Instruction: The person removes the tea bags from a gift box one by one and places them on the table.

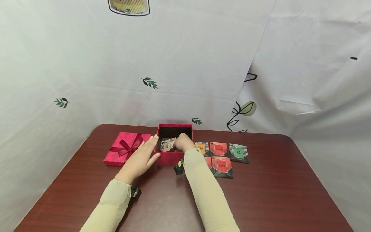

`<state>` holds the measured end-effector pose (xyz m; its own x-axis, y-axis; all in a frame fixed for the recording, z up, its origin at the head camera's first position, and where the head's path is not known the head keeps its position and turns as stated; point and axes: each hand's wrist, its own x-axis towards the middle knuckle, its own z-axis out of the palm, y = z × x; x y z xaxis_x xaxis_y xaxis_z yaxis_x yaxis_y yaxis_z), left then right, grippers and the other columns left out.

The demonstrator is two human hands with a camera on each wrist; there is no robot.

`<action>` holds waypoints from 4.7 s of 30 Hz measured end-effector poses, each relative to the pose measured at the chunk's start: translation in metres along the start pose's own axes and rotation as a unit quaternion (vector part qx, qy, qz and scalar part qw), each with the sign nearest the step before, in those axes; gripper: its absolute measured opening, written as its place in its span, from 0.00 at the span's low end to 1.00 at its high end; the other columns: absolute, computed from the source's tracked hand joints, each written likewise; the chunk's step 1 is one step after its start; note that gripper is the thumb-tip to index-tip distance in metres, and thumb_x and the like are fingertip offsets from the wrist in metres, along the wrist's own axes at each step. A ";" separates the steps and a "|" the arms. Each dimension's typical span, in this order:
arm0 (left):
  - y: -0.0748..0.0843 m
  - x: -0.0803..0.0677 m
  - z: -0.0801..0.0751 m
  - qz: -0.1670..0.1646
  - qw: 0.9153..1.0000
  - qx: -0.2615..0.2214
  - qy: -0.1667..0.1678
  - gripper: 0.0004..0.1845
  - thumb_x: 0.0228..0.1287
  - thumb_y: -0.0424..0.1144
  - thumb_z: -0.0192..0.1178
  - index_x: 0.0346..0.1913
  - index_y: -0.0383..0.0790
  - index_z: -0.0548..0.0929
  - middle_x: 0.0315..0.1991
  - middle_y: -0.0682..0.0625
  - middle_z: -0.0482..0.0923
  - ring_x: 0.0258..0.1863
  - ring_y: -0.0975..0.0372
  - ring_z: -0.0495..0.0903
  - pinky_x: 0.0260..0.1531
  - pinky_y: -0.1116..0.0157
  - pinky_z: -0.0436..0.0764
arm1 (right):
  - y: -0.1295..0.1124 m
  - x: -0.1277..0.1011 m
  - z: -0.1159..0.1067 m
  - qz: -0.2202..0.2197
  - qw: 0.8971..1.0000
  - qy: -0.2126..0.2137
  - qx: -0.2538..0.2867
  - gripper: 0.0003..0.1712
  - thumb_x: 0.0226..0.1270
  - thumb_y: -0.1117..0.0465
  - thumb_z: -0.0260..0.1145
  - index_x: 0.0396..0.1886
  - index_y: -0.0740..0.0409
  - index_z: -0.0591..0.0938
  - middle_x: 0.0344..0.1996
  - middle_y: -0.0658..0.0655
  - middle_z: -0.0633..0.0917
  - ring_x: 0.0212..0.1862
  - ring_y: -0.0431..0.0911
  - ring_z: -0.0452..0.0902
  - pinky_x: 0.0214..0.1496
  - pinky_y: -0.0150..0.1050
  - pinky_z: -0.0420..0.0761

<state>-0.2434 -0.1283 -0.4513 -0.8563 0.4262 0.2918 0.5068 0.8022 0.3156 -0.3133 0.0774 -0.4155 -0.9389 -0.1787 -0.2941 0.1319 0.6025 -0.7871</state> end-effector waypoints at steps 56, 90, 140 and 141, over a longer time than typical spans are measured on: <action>0.001 -0.003 -0.002 0.003 1.000 -0.006 0.004 0.38 0.76 0.52 0.56 0.79 0.36 0.57 0.79 0.42 0.55 0.79 0.50 0.53 0.75 0.46 0.56 | 0.012 -0.081 -0.038 -0.174 0.938 0.233 0.189 0.06 0.69 0.69 0.64 0.44 0.65 0.80 0.33 0.61 0.88 0.32 0.46 0.84 0.42 0.45 0.87; 0.000 -0.002 -0.002 0.003 1.000 -0.006 0.003 0.40 0.75 0.53 0.56 0.80 0.37 0.57 0.80 0.43 0.54 0.79 0.50 0.53 0.76 0.47 0.56 | 0.081 -0.128 -0.133 -0.103 0.981 0.101 0.130 0.20 0.72 0.69 0.63 0.57 0.77 0.71 0.37 0.54 0.85 0.35 0.39 0.84 0.43 0.41 0.88; -0.001 -0.001 -0.001 0.001 1.000 -0.011 0.004 0.40 0.74 0.52 0.58 0.80 0.36 0.57 0.80 0.42 0.54 0.79 0.50 0.52 0.75 0.47 0.55 | 0.181 -0.119 -0.165 0.107 0.984 0.138 0.021 0.17 0.62 0.68 0.52 0.13 0.51 0.68 0.18 0.49 0.70 0.24 0.44 0.66 0.29 0.38 0.72; -0.001 -0.001 -0.001 0.001 1.000 -0.012 0.004 0.40 0.74 0.52 0.58 0.80 0.36 0.57 0.80 0.42 0.55 0.79 0.50 0.53 0.75 0.47 0.55 | 0.182 -0.119 -0.165 0.107 0.984 0.139 0.016 0.18 0.62 0.68 0.53 0.13 0.51 0.67 0.16 0.49 0.69 0.23 0.44 0.65 0.28 0.37 0.72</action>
<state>-0.2425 -0.1298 -0.4514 -0.8543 0.4244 0.3001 0.5110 0.7914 0.3356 -0.2300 0.3368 -0.4341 -0.9385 0.1716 -0.2997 0.3423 0.5775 -0.7412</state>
